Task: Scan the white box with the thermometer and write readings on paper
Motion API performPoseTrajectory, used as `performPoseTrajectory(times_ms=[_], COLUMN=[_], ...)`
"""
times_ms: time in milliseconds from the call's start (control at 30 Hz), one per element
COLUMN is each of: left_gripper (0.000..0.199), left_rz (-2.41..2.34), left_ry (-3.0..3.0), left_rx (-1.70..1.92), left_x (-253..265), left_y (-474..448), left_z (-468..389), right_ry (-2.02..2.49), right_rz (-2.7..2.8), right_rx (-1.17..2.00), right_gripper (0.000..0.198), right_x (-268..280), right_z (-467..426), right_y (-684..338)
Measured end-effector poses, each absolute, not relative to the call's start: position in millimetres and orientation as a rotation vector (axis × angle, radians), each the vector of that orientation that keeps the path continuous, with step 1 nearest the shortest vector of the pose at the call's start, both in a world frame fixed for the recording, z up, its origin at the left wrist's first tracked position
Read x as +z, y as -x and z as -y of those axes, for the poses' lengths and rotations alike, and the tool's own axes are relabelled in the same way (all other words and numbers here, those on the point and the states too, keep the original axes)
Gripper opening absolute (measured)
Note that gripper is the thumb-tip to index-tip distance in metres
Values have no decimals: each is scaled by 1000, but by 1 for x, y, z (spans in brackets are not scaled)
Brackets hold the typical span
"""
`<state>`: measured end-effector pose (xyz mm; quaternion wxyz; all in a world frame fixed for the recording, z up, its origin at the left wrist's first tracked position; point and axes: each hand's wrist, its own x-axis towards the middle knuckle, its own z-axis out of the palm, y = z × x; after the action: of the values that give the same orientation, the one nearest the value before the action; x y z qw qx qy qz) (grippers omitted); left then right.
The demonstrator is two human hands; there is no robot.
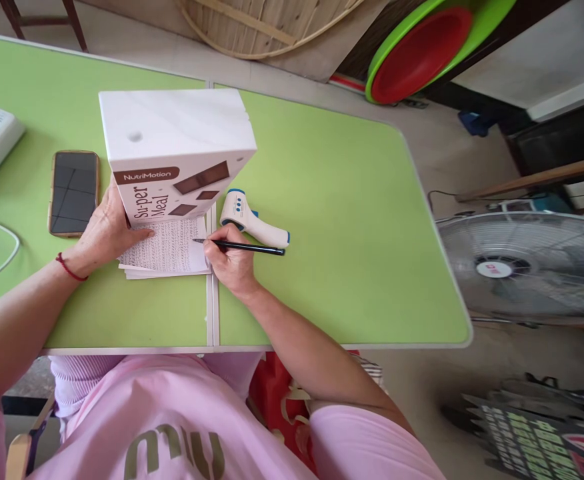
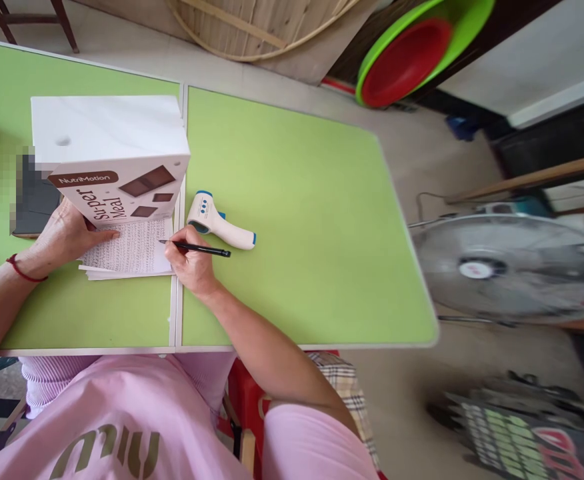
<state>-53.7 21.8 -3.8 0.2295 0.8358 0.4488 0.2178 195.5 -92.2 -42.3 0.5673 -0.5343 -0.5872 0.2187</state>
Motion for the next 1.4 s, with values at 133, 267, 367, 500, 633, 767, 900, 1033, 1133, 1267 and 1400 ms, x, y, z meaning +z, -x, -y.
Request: performPoseTrajectory(times_ms=[133,267,367,500,633,767,900,1033,1133,1267,1400], left_gripper=[75,73,70,71,70,70,72,72,73,74,73], left_rz=[-1237,-1224,-1210,-1211,-1223,-1220,-1224,-1237,-1238,-1236,-1232], left_ry=[-2295,-2302,-2298,-2286,-2273,-2291,-2306,-2307,-2304,-2299,-2304], left_rx=[609,614,613,616,606,595,601,605,615,613,607], left_x=[-5,-3,-1,0,1,1,0,-2,-2,-2,-2], left_y=[54,53,53,53,53,53,53,53,53,53,53], left_z=[-22,-21,-21,-21,-20,-20,-21,-22,-22,-22,-23], right_ry=[1264,1298,1292,1336,1357,1342,1340,1339,1331,1362,1364], right_rz=[1374,1360,1346,1356,1337,1302,1312,1320,1333,1340,1345], right_rx=[519,515,522,534,498,478,515,518,520,530,528], right_gripper=[14,16,16,18,17,15,16,15,15,16,17], right_x=[-43,-43,-43,-44,-44,-44,-43,-43,-43,-44,-44], right_z=[92,92,92,92,92,91,90,89,89,89,89], right_y=[-196,-196,-196,-197,-198,-198,-198,-198,-198,-200,-200])
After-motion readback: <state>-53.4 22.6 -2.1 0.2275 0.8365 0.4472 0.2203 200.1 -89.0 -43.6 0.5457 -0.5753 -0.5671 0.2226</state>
